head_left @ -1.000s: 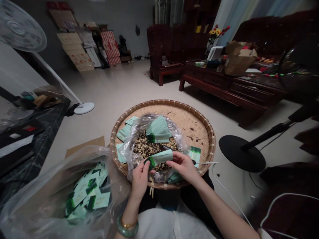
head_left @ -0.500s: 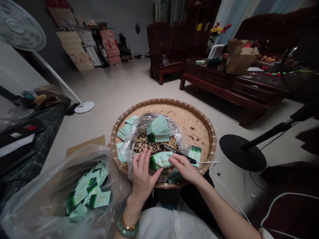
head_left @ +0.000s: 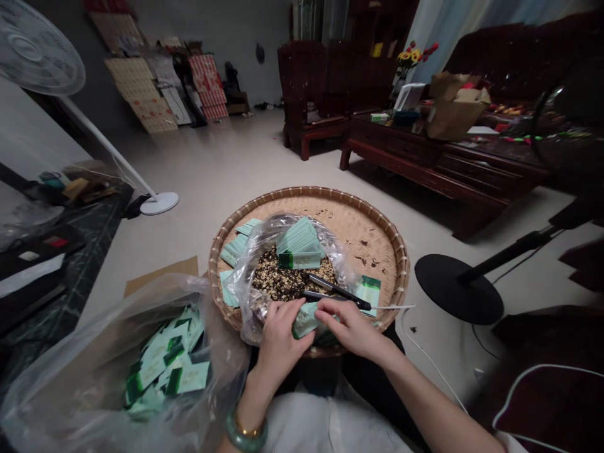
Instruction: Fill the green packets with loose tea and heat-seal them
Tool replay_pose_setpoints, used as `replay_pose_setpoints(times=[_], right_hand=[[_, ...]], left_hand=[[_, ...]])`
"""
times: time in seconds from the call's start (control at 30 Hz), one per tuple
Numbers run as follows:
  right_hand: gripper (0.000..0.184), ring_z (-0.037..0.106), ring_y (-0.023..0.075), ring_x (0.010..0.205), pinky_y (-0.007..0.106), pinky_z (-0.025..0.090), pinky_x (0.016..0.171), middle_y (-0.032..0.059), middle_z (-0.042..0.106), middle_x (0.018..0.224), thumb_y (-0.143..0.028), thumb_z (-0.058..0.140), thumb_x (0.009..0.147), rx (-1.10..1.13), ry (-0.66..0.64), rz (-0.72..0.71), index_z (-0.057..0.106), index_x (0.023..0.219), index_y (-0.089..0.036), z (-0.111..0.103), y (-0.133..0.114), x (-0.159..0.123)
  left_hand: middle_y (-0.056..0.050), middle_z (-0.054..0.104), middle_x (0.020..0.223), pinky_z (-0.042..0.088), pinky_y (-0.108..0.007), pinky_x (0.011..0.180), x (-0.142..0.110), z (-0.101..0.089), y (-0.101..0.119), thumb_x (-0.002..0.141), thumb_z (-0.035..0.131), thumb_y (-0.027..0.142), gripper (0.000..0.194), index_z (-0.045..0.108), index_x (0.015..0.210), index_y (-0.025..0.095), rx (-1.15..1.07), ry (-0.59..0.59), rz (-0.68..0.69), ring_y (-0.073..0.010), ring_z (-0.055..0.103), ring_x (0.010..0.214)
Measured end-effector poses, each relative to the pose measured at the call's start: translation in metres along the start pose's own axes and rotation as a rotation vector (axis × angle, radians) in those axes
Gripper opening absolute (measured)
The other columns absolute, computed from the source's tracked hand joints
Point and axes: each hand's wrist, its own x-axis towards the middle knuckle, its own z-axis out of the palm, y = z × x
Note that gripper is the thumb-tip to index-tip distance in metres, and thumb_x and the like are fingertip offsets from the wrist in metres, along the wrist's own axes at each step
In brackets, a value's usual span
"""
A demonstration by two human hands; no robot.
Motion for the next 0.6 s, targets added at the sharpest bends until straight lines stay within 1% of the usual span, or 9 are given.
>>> replay_pose_setpoints(times=[0.13,0.23,0.3,0.37,0.4,0.43,0.47,0.53,0.6], right_hand=[[0.027,0.047,0.0107,0.062,0.021,0.035,0.058,-0.0019,0.054,0.066,-0.03,0.042,0.091,-0.057,-0.041,-0.026,0.056,0.073,-0.016,-0.002,-0.009,-0.001],[0.029,0.052,0.0123,0.066,0.023,0.04,0.062,0.0005,0.061,0.072,-0.033,0.042,0.091,0.015,-0.073,-0.057,0.06,0.078,-0.016,-0.007,-0.012,-0.002],[0.031,0.058,0.0145,0.073,0.025,0.045,0.066,0.0041,0.065,0.081,-0.035,0.04,0.092,0.143,0.02,-0.046,0.062,0.085,-0.016,-0.014,-0.007,0.002],[0.031,0.062,0.0166,0.078,0.027,0.05,0.066,0.0073,0.067,0.089,-0.036,0.038,0.092,0.245,0.183,-0.01,0.062,0.09,-0.016,-0.025,0.005,0.012],[0.028,0.063,0.0177,0.081,0.028,0.051,0.066,0.0075,0.067,0.09,-0.034,0.04,0.09,0.236,0.248,-0.004,0.061,0.094,-0.017,-0.031,0.013,0.019],[0.024,0.063,0.0184,0.083,0.03,0.052,0.067,0.0074,0.067,0.091,-0.03,0.043,0.088,0.17,0.277,-0.003,0.061,0.096,-0.017,-0.037,0.021,0.027],[0.021,0.063,0.0187,0.086,0.031,0.052,0.072,0.0075,0.067,0.093,-0.023,0.046,0.085,0.056,0.261,-0.01,0.062,0.097,-0.017,-0.044,0.029,0.035],[0.026,0.063,0.0203,0.092,0.034,0.048,0.084,0.0081,0.068,0.098,-0.008,0.049,0.078,-0.253,0.138,-0.05,0.065,0.096,-0.016,-0.054,0.041,0.05],[0.036,0.062,0.0205,0.094,0.033,0.045,0.086,0.0084,0.068,0.1,0.0,0.047,0.073,-0.477,-0.021,-0.104,0.066,0.099,-0.016,-0.061,0.048,0.061]], left_hand=[[-0.008,0.067,0.101,0.049,-0.042,0.081,0.0,-0.001,-0.002,0.067,0.065,0.011,0.045,0.061,0.11,0.019,-0.035,0.034,-0.023,-0.0244,0.055,0.093],[-0.007,0.067,0.099,0.049,-0.041,0.081,-0.001,-0.002,-0.005,0.065,0.066,0.01,0.043,0.062,0.106,0.02,-0.06,0.058,-0.048,-0.024,0.056,0.092],[-0.006,0.067,0.098,0.049,-0.04,0.081,-0.001,-0.002,-0.007,0.065,0.067,0.012,0.041,0.062,0.105,0.02,-0.073,0.072,-0.073,-0.0237,0.057,0.093],[-0.006,0.066,0.099,0.049,-0.039,0.081,-0.001,-0.003,-0.008,0.066,0.068,0.014,0.039,0.062,0.104,0.02,-0.087,0.088,-0.1,-0.0233,0.057,0.094],[-0.006,0.066,0.1,0.05,-0.038,0.079,-0.001,-0.004,-0.009,0.067,0.068,0.015,0.038,0.062,0.104,0.02,-0.097,0.096,-0.117,-0.0231,0.057,0.094],[-0.007,0.066,0.1,0.05,-0.036,0.076,-0.001,-0.005,-0.009,0.068,0.068,0.017,0.037,0.062,0.105,0.02,-0.109,0.106,-0.134,-0.023,0.057,0.094],[-0.007,0.065,0.101,0.051,-0.034,0.072,-0.001,-0.005,-0.01,0.069,0.068,0.018,0.037,0.062,0.105,0.02,-0.122,0.113,-0.15,-0.0227,0.057,0.094],[-0.007,0.064,0.101,0.051,-0.03,0.066,0.0,-0.006,-0.01,0.069,0.068,0.019,0.038,0.061,0.107,0.02,-0.147,0.116,-0.173,-0.0222,0.058,0.092],[-0.007,0.064,0.1,0.051,-0.029,0.064,-0.001,-0.007,-0.011,0.068,0.068,0.019,0.039,0.061,0.107,0.021,-0.165,0.115,-0.184,-0.0218,0.058,0.092]])
